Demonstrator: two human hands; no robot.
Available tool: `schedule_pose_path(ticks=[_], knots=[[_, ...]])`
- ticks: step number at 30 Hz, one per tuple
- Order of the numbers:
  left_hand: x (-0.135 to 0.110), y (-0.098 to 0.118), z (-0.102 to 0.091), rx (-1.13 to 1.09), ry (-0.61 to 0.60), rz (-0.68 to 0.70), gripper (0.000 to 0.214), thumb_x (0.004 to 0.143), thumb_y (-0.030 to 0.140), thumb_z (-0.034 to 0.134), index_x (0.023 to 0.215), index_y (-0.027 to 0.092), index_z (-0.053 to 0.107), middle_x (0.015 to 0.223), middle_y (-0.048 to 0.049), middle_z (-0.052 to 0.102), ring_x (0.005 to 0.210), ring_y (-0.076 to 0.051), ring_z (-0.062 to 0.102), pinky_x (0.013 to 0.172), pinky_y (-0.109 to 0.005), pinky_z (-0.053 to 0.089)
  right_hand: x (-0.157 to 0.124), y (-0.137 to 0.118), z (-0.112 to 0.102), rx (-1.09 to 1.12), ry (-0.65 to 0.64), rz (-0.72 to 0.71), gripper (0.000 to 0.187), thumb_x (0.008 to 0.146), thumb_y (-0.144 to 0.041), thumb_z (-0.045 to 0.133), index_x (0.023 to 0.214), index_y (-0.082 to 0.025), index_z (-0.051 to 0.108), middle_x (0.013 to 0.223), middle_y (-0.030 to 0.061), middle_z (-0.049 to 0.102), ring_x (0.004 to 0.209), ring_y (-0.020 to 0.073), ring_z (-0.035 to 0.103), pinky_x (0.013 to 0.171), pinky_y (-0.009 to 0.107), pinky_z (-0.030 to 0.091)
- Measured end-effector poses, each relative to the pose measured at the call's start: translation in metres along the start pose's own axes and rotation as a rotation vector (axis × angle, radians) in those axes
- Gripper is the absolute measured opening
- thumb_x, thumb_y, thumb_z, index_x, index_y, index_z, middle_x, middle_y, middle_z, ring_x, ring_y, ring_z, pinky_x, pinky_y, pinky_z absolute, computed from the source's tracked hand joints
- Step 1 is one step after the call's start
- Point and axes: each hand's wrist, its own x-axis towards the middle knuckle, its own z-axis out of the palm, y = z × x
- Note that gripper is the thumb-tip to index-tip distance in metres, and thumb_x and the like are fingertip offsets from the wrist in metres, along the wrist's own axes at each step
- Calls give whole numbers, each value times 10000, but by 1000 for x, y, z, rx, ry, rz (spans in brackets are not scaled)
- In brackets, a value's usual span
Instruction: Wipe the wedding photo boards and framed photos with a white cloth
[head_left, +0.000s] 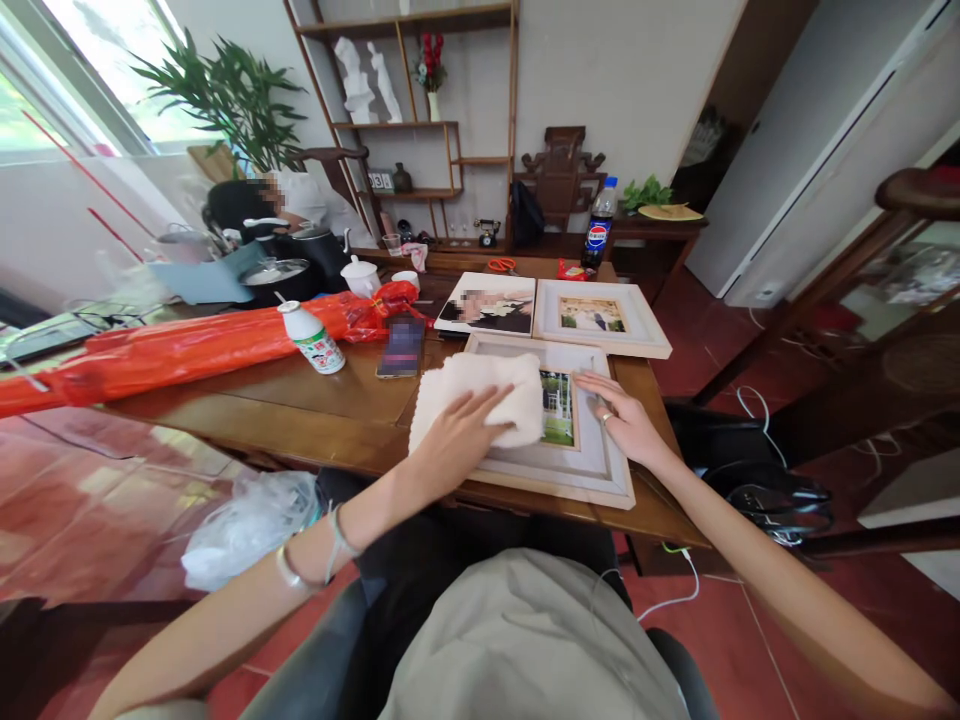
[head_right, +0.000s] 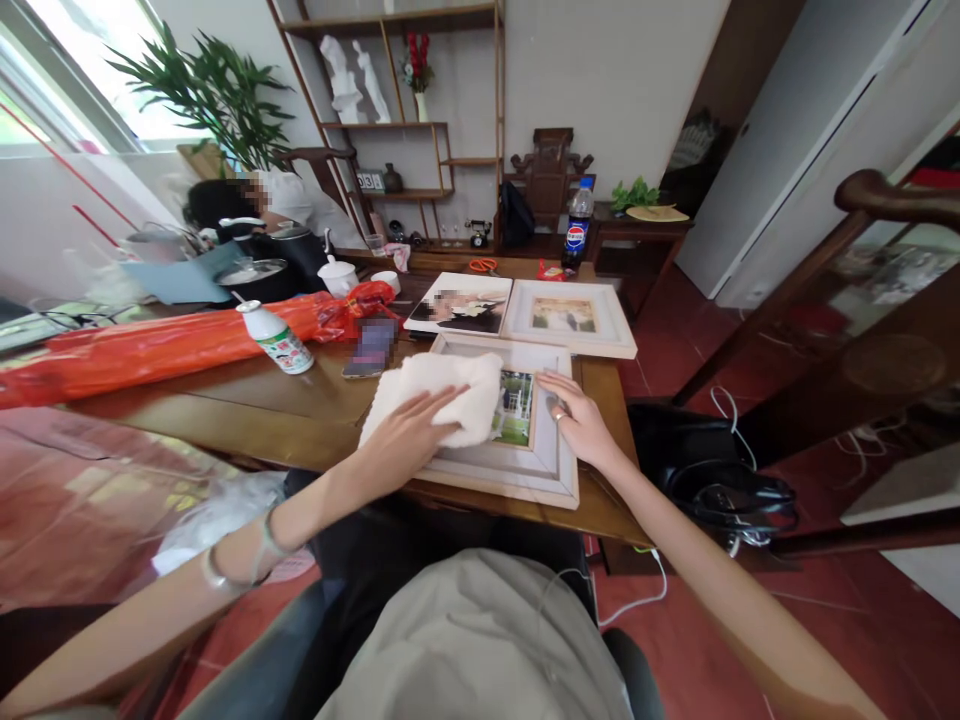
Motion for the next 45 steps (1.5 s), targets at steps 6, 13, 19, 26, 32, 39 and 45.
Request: schedule_pose_path(ticks=[6, 13, 19, 26, 32, 39, 45], knots=[[62, -65, 16, 54, 45, 11, 368, 886, 59, 445, 1230, 135, 551, 1554, -140, 216, 1411, -249, 277, 1135, -423, 281, 0, 1, 0, -2, 7, -17, 514, 748, -76, 463, 1183, -277, 650, 1311, 24, 607, 1310, 230, 465, 1138, 511, 307], [68, -63, 18, 67, -113, 102, 340, 935, 121, 420, 1247, 177, 541, 1475, -133, 392, 1405, -231, 293, 1110, -435, 300, -1, -1, 1, 0, 15, -3, 509, 768, -77, 456, 1203, -270, 636, 1329, 29, 593, 1303, 223, 473, 1140, 499, 311], [0, -8, -17, 25, -211, 175, 326, 906, 103, 463, 1200, 195, 570, 1410, -121, 484, 1391, -235, 325, 1088, -414, 346, -1, -1, 1, -2, 17, 42, 527, 758, -75, 469, 1212, -290, 627, 1342, 5, 581, 1331, 217, 441, 1155, 492, 290], [-55, 34, -25, -85, -62, 186, 259, 890, 169, 539, 1118, 255, 627, 1501, -72, 361, 1391, -239, 327, 1126, -437, 319, 0, -5, 0, -10, 1, 11, 539, 751, -69, 456, 1217, -282, 622, 1337, 13, 584, 1320, 212, 452, 1154, 483, 291], [-18, 1, -3, 8, -73, 69, 302, 889, 159, 530, 1178, 211, 604, 1481, -103, 393, 1389, -246, 328, 1139, -438, 299, 0, -1, 1, -35, -9, 16, 551, 759, -64, 453, 1247, -274, 600, 1358, 19, 567, 1341, 208, 427, 1160, 494, 275], [61, -61, 14, 45, 37, -47, 382, 967, 147, 318, 1310, 95, 479, 1515, -136, 312, 1421, -266, 230, 1140, -420, 245, 0, 1, 1, -25, -10, -23, 553, 756, -65, 460, 1250, -272, 599, 1358, 28, 568, 1345, 222, 422, 1153, 515, 278], [68, -52, 16, 18, -73, -6, 344, 954, 152, 399, 1274, 170, 526, 1453, -126, 428, 1398, -261, 305, 1117, -494, 281, 0, 0, 1, -18, 2, 6, 540, 766, -78, 462, 1242, -289, 606, 1360, 14, 567, 1336, 221, 435, 1151, 508, 291]])
